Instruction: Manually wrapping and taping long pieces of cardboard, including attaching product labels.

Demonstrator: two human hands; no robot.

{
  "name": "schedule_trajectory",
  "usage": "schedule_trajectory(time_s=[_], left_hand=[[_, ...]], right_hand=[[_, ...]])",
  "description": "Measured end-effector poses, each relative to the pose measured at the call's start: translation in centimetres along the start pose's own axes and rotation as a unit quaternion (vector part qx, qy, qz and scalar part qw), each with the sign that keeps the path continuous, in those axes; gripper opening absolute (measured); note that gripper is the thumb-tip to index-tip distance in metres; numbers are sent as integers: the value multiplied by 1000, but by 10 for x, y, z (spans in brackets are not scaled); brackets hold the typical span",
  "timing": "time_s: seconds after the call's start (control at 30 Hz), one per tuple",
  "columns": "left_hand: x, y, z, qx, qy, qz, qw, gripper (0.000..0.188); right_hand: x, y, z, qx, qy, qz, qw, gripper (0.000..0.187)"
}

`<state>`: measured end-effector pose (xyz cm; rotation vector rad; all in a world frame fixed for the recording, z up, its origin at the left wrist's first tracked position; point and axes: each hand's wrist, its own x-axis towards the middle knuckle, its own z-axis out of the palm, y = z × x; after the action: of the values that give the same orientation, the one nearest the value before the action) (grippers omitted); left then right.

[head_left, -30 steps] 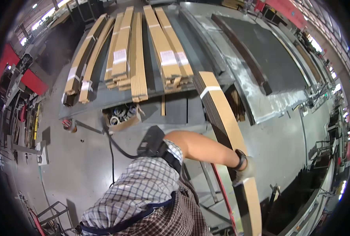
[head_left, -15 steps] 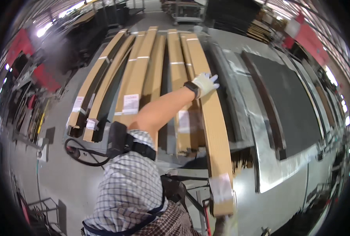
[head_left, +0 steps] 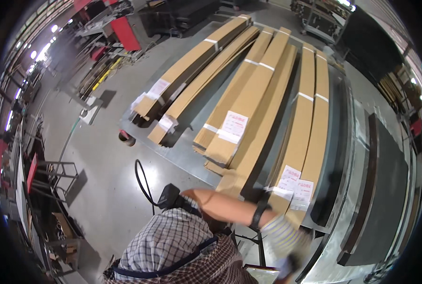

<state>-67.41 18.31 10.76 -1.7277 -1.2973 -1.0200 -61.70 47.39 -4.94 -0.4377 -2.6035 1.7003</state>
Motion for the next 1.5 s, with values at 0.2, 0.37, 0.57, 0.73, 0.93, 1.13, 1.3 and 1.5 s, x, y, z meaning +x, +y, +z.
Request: schedule_trajectory(time_s=[0.2,0.37,0.57,0.73,0.93,1.13,1.3,1.5], left_hand=[[75,109,-13,-480,-116,-196,847,29],[100,163,-34,-502,-78,-214,834,28],[111,221,-33,-489,-4,-255,834,26],[103,265,-20,-317,115,-305,891,40],[119,270,-49,-111,73,-268,954,28],[157,271,-97,-57,-73,-334,938,13],[154,291,-133,2,-122,-378,918,21],[120,288,-176,-39,-110,-394,912,19]], right_hand=[[83,-15,0,-179,-175,-292,923,70],[141,32,8,-76,-48,-256,963,80],[99,11,-2,102,-38,-232,967,52],[20,-66,2,-154,14,-470,869,37],[-92,-165,4,-296,-155,-476,813,40],[-149,-194,25,-333,-336,-567,674,33],[-174,-223,54,-349,-366,-648,570,27],[-197,-231,120,-185,-393,-613,660,30]])
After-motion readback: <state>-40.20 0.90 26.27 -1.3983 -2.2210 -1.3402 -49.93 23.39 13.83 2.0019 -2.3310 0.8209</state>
